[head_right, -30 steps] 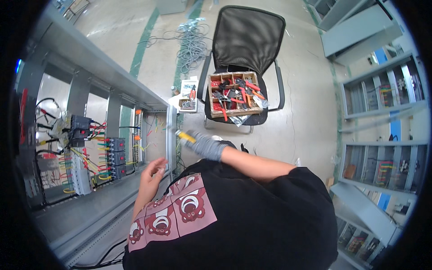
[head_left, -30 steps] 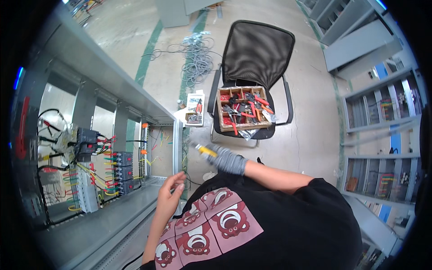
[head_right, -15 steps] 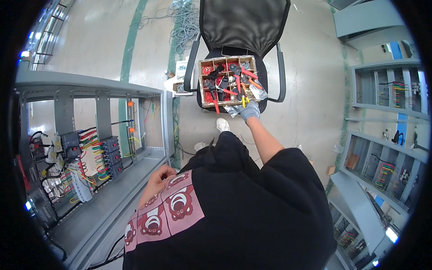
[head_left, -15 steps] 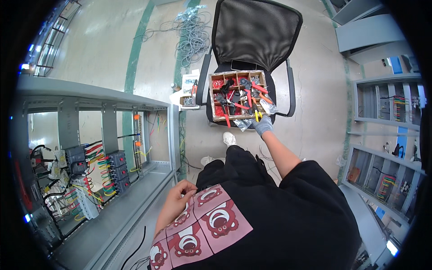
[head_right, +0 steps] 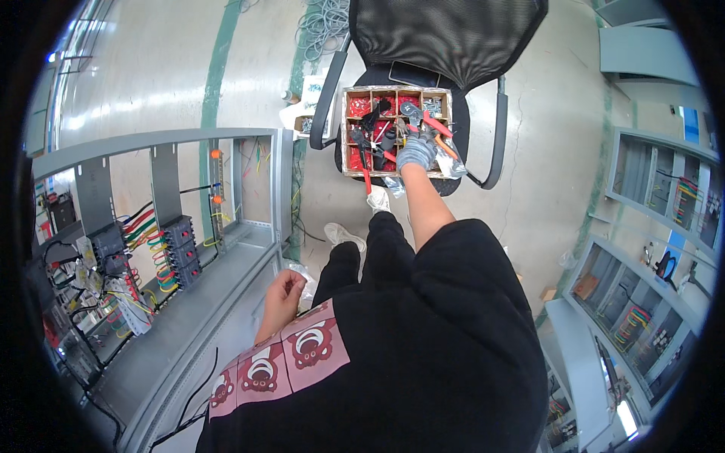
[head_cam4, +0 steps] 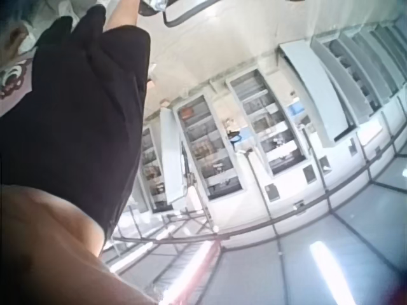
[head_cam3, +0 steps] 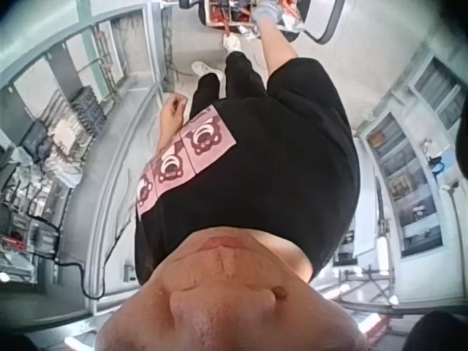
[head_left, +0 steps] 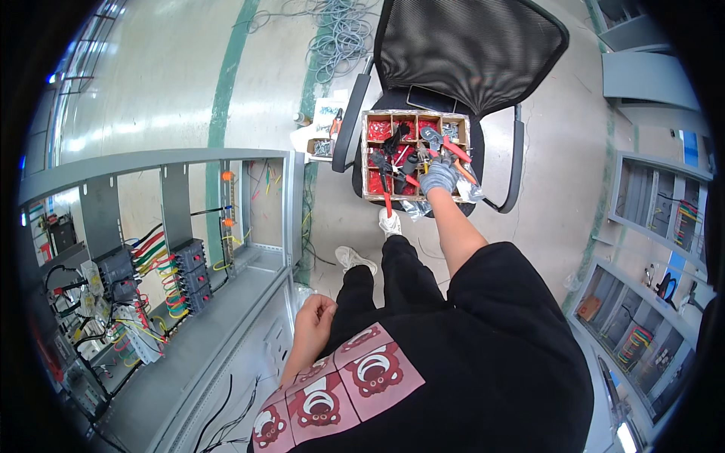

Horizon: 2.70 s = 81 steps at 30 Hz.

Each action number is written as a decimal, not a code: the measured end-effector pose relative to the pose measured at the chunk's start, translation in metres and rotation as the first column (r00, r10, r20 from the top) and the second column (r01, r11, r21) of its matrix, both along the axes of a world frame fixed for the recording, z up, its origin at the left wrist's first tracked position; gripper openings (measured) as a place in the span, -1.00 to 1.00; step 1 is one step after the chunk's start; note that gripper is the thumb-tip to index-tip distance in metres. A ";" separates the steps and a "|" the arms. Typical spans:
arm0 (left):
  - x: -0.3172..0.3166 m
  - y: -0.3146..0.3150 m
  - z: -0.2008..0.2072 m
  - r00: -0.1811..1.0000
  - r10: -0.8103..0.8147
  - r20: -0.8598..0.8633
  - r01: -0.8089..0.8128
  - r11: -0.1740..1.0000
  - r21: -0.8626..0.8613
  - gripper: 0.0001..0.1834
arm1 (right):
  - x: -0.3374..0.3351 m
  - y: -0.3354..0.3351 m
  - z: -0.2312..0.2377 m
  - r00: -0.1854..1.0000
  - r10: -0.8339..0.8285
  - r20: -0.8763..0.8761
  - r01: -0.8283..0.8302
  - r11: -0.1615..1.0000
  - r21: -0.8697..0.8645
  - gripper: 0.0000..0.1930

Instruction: The person works inside an open electrical cabinet, stripping wire insulation with pliers and inserting wires into terminal blocks. They use a power drill to tighten terminal screws and organize wires within the cabinet.

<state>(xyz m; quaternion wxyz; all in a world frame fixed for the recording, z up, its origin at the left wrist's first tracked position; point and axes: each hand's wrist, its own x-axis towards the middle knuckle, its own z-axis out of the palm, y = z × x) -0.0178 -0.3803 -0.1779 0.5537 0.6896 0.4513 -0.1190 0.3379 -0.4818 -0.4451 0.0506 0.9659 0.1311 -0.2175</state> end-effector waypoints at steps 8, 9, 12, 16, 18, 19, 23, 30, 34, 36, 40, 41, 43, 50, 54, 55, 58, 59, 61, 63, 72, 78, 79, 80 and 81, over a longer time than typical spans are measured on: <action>-0.015 0.013 -0.013 0.993 -0.104 0.062 0.089 0.973 0.212 -0.84 | -0.008 0.004 -0.066 0.774 -0.106 -0.624 0.573 0.536 0.620 -0.09; -0.019 0.016 -0.011 0.991 -0.131 0.042 0.115 0.959 0.259 -0.82 | -0.004 0.004 -0.065 0.897 -0.036 -0.440 0.346 0.675 0.651 -0.08; -0.032 0.020 0.000 0.994 -0.108 0.008 0.102 0.958 0.269 -0.81 | -0.002 -0.022 -0.082 0.916 0.005 -0.401 0.273 0.725 0.632 -0.21; -0.031 0.007 0.003 1.000 -0.019 0.018 0.014 0.971 0.239 -0.82 | 0.012 -0.032 -0.050 0.959 -0.062 -0.277 0.257 0.606 0.753 -0.28; -0.030 0.010 0.000 0.997 -0.063 0.050 0.048 0.962 0.268 -0.83 | 0.018 -0.032 -0.024 0.962 -0.027 -0.271 0.224 0.646 0.729 -0.44; -0.030 0.011 -0.003 0.995 -0.078 0.066 0.056 0.958 0.283 -0.83 | 0.025 -0.032 -0.016 0.966 -0.029 -0.256 0.215 0.638 0.739 -0.45; -0.027 0.015 0.008 0.987 -0.096 0.126 0.047 0.938 0.343 -0.83 | 0.051 -0.028 -0.009 0.969 0.035 -0.244 0.148 0.706 0.693 -0.39; -0.035 0.012 0.009 0.979 -0.103 0.173 0.027 0.919 0.394 -0.82 | 0.053 -0.026 0.002 0.931 -0.094 -0.353 0.349 0.516 0.783 -0.32; -0.039 0.018 0.001 0.961 -0.089 0.261 -0.052 0.871 0.488 -0.81 | 0.029 -0.015 0.101 0.988 0.151 0.020 -0.138 0.828 0.543 -0.23; -0.035 0.024 0.010 0.955 -0.057 0.290 -0.096 0.869 0.486 -0.78 | 0.026 -0.008 0.116 0.998 0.061 -0.015 -0.035 0.726 0.687 -0.26; -0.024 0.030 0.009 0.925 0.117 0.360 -0.220 0.941 0.258 -0.78 | 0.024 0.006 0.165 0.924 0.134 -0.357 0.317 0.254 0.914 -0.72; -0.017 0.033 0.011 0.911 0.138 0.388 -0.213 0.964 0.158 -0.79 | 0.023 0.005 0.166 0.910 0.137 -0.392 0.365 0.187 0.912 -0.74; 0.003 0.037 0.015 0.883 0.148 0.445 -0.217 0.970 0.108 -0.76 | -0.006 0.018 0.218 0.655 0.279 -0.702 0.722 0.041 0.690 -0.71; 0.070 0.035 0.052 0.731 0.086 0.676 -0.302 0.930 0.208 -0.64 | -0.096 0.056 0.321 0.559 0.528 -0.640 0.650 0.201 0.733 -0.63; 0.051 0.030 0.058 0.797 0.206 0.567 -0.203 0.977 -0.070 -0.68 | -0.140 0.070 0.323 0.637 0.579 -0.509 0.543 0.132 0.829 -0.58; 0.043 0.027 0.062 0.784 0.244 0.570 -0.264 0.963 -0.049 -0.68 | -0.152 0.073 0.317 0.593 0.615 -0.519 0.510 0.212 0.834 -0.53; 0.025 0.019 0.075 0.767 0.294 0.570 -0.372 0.928 0.023 -0.69 | -0.194 0.082 0.300 0.563 0.663 -0.493 0.508 0.192 0.840 -0.54; 0.015 0.016 0.065 0.759 0.294 0.581 -0.406 0.911 0.071 -0.69 | -0.203 0.084 0.321 0.381 0.632 -0.675 0.592 0.393 0.703 -0.57; 0.003 0.016 0.066 0.778 0.266 0.569 -0.414 0.899 0.146 -0.71 | -0.219 0.092 0.321 0.356 0.651 -0.670 0.629 0.363 0.687 -0.58; -0.012 0.020 0.062 0.802 0.211 0.559 -0.382 0.900 0.209 -0.69 | -0.234 0.100 0.317 0.383 0.648 -0.658 0.657 0.309 0.687 -0.57; -0.072 0.060 0.079 0.873 -0.028 0.486 -0.136 0.945 0.299 -0.31 | -0.278 0.130 0.327 0.433 0.682 -0.589 0.560 0.309 0.769 -0.44; -0.133 0.098 0.102 0.916 -0.161 0.367 -0.014 0.903 0.430 -0.36 | -0.331 0.170 0.352 0.374 0.758 -0.535 0.544 0.288 0.788 -0.47; -0.141 0.100 0.104 0.913 -0.142 0.382 -0.043 0.898 0.438 -0.40 | -0.339 0.177 0.351 0.365 0.760 -0.538 0.541 0.298 0.787 -0.51; -0.148 0.102 0.107 0.923 -0.111 0.369 -0.049 0.915 0.399 -0.42 | -0.350 0.180 0.353 0.392 0.747 -0.537 0.571 0.260 0.779 -0.53; -0.156 0.107 0.112 0.932 -0.103 0.347 -0.047 0.916 0.398 -0.44 | -0.353 0.184 0.347 0.407 0.750 -0.521 0.530 0.270 0.803 -0.55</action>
